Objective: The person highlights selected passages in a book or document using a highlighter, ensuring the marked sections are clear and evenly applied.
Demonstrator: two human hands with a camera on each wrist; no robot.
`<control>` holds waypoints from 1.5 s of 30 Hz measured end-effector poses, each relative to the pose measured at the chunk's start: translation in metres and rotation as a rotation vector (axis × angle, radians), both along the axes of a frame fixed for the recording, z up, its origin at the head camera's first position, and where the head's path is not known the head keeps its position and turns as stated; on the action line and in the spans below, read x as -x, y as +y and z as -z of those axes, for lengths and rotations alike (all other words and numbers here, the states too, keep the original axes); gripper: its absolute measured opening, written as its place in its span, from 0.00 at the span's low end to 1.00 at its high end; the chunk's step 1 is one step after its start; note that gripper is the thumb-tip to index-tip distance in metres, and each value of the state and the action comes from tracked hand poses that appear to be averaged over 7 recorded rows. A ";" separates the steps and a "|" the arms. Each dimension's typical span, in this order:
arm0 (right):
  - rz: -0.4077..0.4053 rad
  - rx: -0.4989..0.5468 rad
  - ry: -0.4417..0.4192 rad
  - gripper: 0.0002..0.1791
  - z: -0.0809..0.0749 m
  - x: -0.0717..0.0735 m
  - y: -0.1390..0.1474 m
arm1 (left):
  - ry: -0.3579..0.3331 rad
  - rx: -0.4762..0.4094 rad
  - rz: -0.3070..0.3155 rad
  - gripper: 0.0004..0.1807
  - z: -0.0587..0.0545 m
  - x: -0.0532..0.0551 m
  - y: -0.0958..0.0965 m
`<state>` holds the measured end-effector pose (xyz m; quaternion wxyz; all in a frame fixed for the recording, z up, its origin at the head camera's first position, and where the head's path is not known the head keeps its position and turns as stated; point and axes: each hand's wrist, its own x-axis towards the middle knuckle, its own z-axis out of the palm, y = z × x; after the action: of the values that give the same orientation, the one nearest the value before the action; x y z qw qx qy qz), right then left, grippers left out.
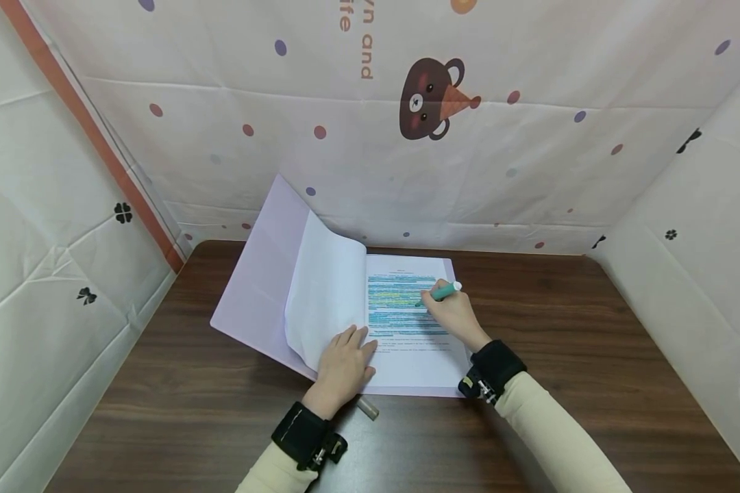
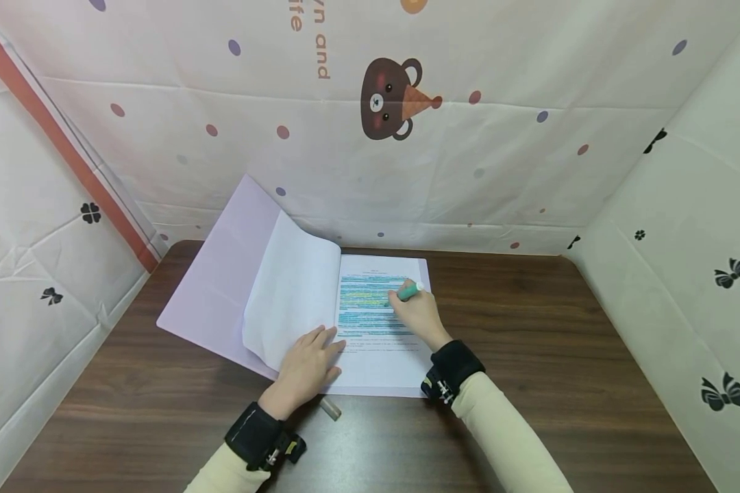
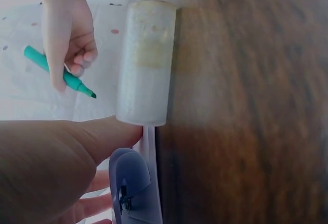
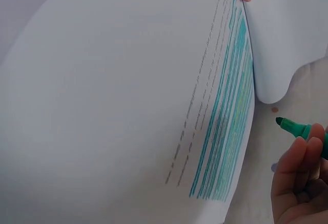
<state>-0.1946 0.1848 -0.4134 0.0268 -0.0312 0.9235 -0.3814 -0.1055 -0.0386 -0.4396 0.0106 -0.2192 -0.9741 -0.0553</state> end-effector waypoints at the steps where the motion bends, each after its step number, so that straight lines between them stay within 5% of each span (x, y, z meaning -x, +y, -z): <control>1: 0.000 0.001 0.003 0.16 -0.001 -0.001 0.002 | -0.001 0.003 0.000 0.26 0.000 0.000 0.000; 45: 0.078 0.077 0.016 0.17 -0.011 -0.027 0.051 | 0.145 0.026 0.042 0.28 -0.006 -0.009 0.009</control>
<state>-0.1679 0.2361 -0.4026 0.0032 0.0010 0.9088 -0.4171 -0.0970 -0.0297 -0.4332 0.0772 -0.2433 -0.9665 -0.0266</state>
